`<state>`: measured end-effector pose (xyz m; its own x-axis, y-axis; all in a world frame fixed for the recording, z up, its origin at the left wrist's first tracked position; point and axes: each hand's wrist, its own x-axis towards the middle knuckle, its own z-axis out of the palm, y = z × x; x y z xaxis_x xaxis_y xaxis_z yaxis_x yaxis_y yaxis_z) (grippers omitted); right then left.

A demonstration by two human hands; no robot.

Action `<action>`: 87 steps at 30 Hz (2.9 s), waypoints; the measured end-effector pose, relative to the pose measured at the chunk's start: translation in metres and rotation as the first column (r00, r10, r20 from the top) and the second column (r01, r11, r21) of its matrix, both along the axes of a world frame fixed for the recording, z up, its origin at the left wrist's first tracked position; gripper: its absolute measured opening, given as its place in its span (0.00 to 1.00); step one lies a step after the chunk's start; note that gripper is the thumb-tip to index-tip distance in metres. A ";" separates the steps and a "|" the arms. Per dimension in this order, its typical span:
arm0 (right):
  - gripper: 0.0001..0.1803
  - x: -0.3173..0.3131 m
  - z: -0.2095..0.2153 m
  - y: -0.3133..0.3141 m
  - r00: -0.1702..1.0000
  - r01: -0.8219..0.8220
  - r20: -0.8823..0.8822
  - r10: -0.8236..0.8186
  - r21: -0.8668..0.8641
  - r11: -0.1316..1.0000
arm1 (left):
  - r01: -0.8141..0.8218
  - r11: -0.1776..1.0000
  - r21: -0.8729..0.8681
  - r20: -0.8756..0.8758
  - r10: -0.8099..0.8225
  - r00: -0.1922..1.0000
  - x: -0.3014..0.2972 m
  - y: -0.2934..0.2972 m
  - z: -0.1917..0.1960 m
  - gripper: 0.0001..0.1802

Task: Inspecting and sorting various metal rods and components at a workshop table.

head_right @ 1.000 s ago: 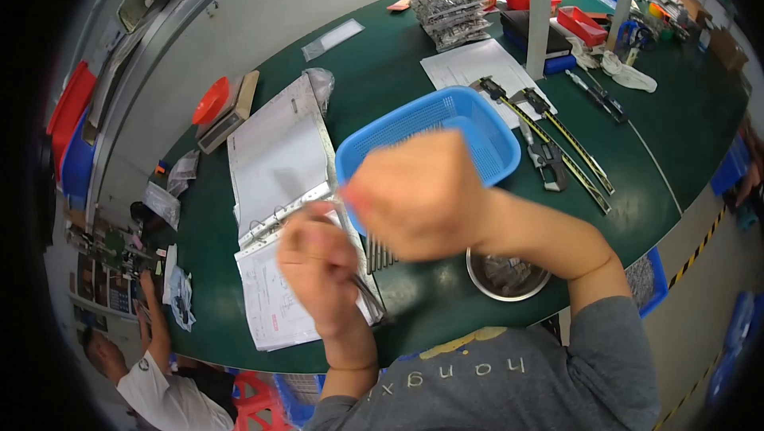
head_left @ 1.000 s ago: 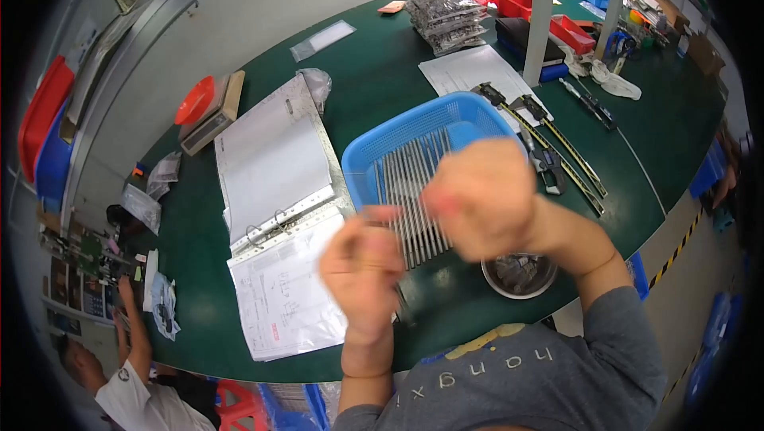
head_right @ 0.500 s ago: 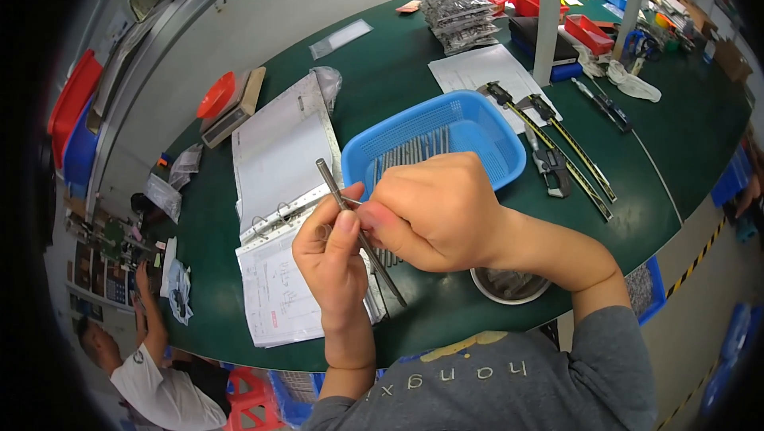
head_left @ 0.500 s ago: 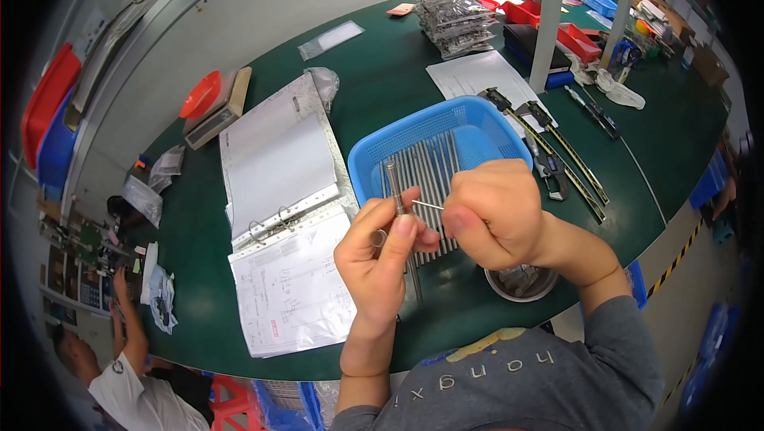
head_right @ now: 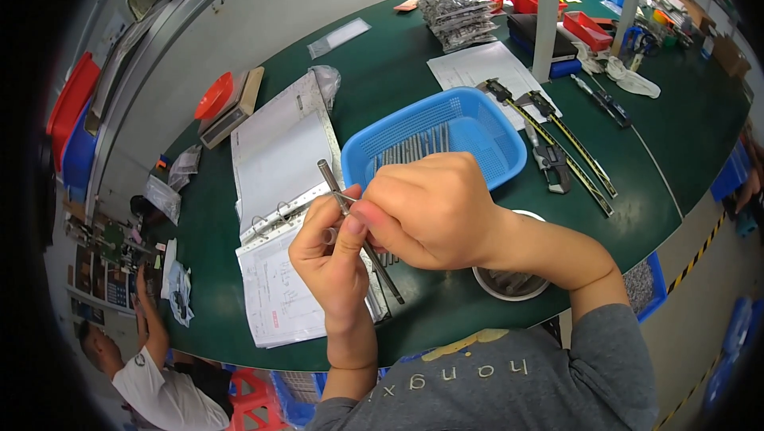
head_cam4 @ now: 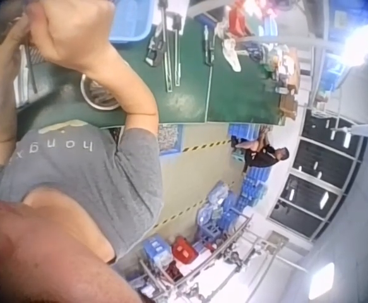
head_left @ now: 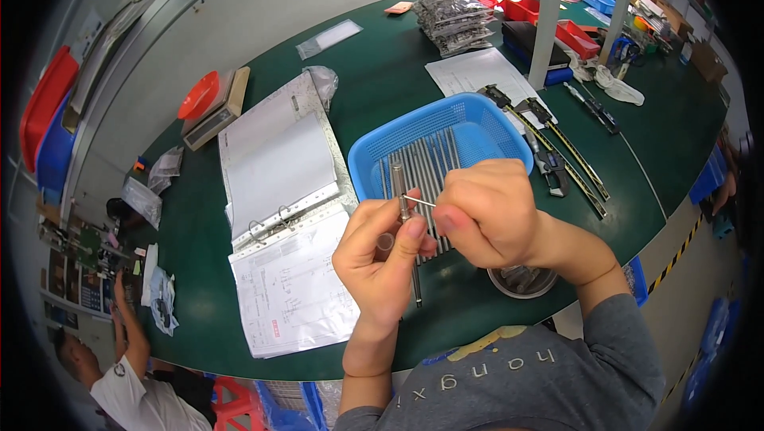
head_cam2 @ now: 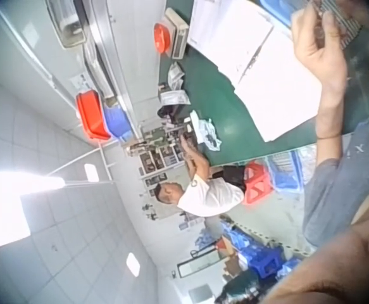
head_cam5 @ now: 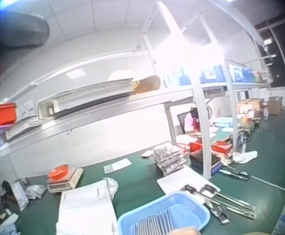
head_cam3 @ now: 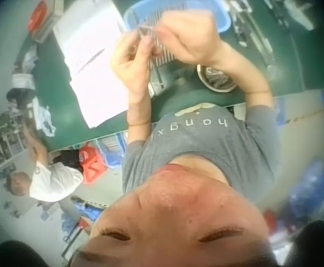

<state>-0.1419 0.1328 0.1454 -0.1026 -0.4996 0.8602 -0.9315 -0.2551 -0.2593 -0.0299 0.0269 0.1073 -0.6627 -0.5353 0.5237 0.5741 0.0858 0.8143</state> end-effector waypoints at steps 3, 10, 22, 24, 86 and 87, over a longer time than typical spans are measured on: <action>0.07 -0.001 -0.001 -0.002 1.000 0.010 0.014 -0.010 -0.004 1.000 | -0.003 1.000 -0.008 0.015 0.003 1.000 0.000 0.000 0.001 0.12; 0.10 0.007 0.002 -0.001 0.985 0.169 -0.045 -0.169 -0.003 0.986 | -0.157 0.976 -0.151 0.040 0.165 0.985 -0.001 0.001 0.002 0.13; 0.09 -0.002 -0.006 0.004 0.985 -0.033 0.169 0.018 0.087 0.996 | -0.371 0.773 -0.514 -0.060 0.399 0.915 0.002 0.012 -0.003 0.13; 0.08 0.000 -0.011 0.002 0.991 -0.030 0.130 0.024 0.042 0.999 | -0.388 0.764 -0.516 -0.108 0.391 0.914 0.000 0.014 -0.005 0.11; 0.08 0.031 -0.062 0.076 0.896 -0.153 0.437 -0.079 0.470 0.870 | 0.318 0.930 -0.184 0.316 -0.251 0.915 0.018 0.051 -0.098 0.12; 0.08 0.034 -0.066 0.078 0.891 -0.164 0.448 -0.076 0.473 0.866 | 0.297 0.945 -0.140 0.254 -0.255 0.933 0.017 0.053 -0.101 0.13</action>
